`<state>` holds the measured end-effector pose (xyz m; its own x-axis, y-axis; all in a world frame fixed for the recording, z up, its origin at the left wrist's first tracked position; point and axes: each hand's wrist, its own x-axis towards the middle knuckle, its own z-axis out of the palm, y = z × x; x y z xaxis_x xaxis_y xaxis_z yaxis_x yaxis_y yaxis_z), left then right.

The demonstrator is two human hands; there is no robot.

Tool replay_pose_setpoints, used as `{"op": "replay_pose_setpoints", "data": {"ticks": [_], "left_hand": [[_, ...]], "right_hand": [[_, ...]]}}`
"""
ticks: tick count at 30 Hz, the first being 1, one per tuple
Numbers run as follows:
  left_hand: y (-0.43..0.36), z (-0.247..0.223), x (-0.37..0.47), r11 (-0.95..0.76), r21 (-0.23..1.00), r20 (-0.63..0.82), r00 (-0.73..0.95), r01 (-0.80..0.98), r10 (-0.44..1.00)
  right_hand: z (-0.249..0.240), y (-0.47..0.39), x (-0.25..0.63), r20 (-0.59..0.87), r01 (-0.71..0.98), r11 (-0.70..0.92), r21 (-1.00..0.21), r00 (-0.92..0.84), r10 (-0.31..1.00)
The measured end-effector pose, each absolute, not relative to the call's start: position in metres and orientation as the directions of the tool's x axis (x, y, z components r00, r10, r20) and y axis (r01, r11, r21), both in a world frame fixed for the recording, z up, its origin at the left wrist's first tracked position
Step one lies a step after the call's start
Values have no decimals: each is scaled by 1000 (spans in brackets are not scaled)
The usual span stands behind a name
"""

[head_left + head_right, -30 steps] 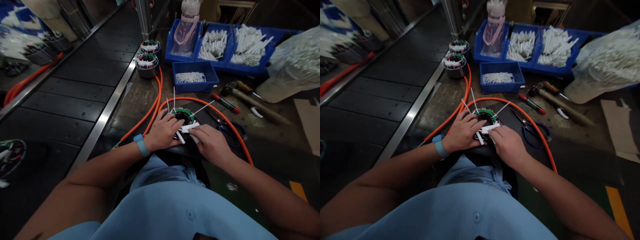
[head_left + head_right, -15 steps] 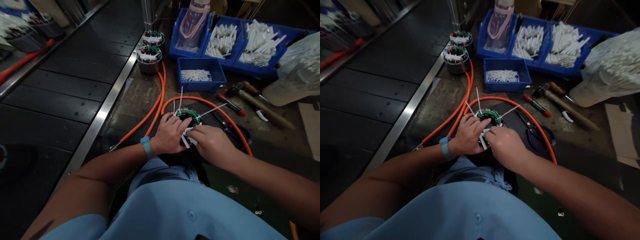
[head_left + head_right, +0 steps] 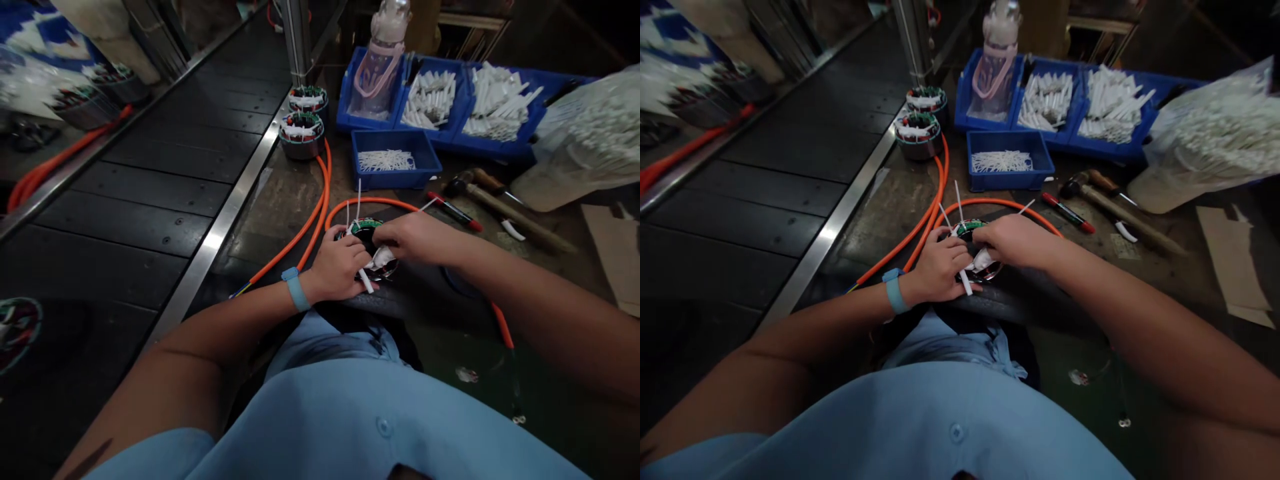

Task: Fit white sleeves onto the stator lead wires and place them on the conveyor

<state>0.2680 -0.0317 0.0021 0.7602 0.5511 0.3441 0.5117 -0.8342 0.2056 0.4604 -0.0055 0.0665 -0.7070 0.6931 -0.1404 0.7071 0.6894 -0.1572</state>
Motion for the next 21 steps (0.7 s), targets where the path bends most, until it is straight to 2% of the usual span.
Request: {"op": "replay_pose_setpoints", "data": {"ticks": [2,4,7,9,12,15,17,21], "left_hand": [[-32,7,266,-831,210,315,769,516,557],[-32,12,260,-848,237,297,796,474,527],[-28,13,252,-890,273,298,847,365,439],[-26,5,252,-896,257,332,838,362,434],[-26,-11,259,-874,216,439,756,436,486],[-31,-15,268,-833,227,508,668,505,544],[-35,-7,273,-791,268,469,643,550,606],[-36,24,281,-712,340,249,671,614,698]], "right_hand": [[66,-7,462,-116,722,659,-209,-688,717],[63,-20,466,-25,751,606,-262,-633,774],[51,-56,474,229,778,492,-391,-436,870],[38,-81,475,361,776,450,-442,-306,881],[16,-108,470,413,761,487,-429,-315,855],[-1,-121,460,466,749,524,-405,-324,823],[-7,-124,454,516,746,532,-401,-296,804],[-7,-123,449,550,734,574,-362,-329,767]]}}
